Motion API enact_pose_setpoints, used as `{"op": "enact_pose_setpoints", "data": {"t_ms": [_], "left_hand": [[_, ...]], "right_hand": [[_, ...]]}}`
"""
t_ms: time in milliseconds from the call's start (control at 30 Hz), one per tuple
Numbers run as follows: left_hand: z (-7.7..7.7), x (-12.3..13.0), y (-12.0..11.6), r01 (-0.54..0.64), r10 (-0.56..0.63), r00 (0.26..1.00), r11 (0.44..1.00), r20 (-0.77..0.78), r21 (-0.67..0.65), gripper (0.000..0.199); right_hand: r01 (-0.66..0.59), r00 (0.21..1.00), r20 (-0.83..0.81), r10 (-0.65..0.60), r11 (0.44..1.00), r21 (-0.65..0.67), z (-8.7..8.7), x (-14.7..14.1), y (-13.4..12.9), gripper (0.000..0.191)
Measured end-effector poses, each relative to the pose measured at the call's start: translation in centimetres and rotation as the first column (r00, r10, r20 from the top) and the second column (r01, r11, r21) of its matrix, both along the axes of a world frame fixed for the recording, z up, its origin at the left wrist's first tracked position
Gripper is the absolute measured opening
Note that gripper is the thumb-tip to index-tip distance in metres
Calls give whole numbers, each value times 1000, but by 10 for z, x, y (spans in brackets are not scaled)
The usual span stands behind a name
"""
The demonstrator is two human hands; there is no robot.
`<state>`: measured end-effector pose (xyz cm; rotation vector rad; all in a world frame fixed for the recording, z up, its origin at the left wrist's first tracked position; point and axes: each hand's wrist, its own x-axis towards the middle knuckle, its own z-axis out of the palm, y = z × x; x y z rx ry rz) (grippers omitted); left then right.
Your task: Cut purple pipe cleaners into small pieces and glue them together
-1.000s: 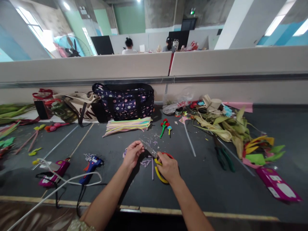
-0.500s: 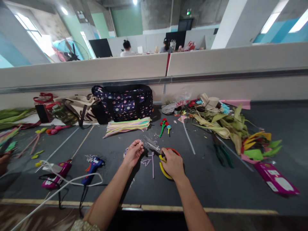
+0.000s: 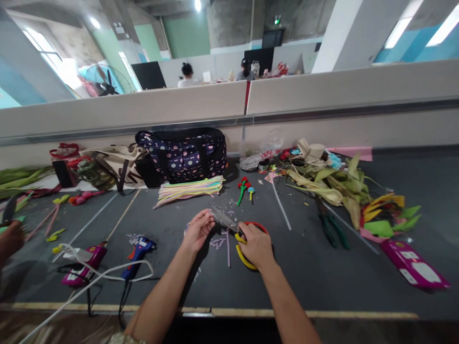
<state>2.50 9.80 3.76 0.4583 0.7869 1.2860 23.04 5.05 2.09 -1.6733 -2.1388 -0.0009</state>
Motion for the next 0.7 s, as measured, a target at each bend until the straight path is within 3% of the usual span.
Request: {"op": "enact_pose_setpoints", "data": {"t_ms": [533, 700], "left_hand": [[-4, -6, 3, 1, -2, 1000, 1000, -22, -11, 28], [-5, -5, 3, -47, 46, 998, 998, -35, -35, 29]], "right_hand": [[-25, 1000, -3, 25, 999, 36, -3, -4, -1, 38], [-40, 999, 13, 40, 999, 17, -1, -5, -1, 37]]}}
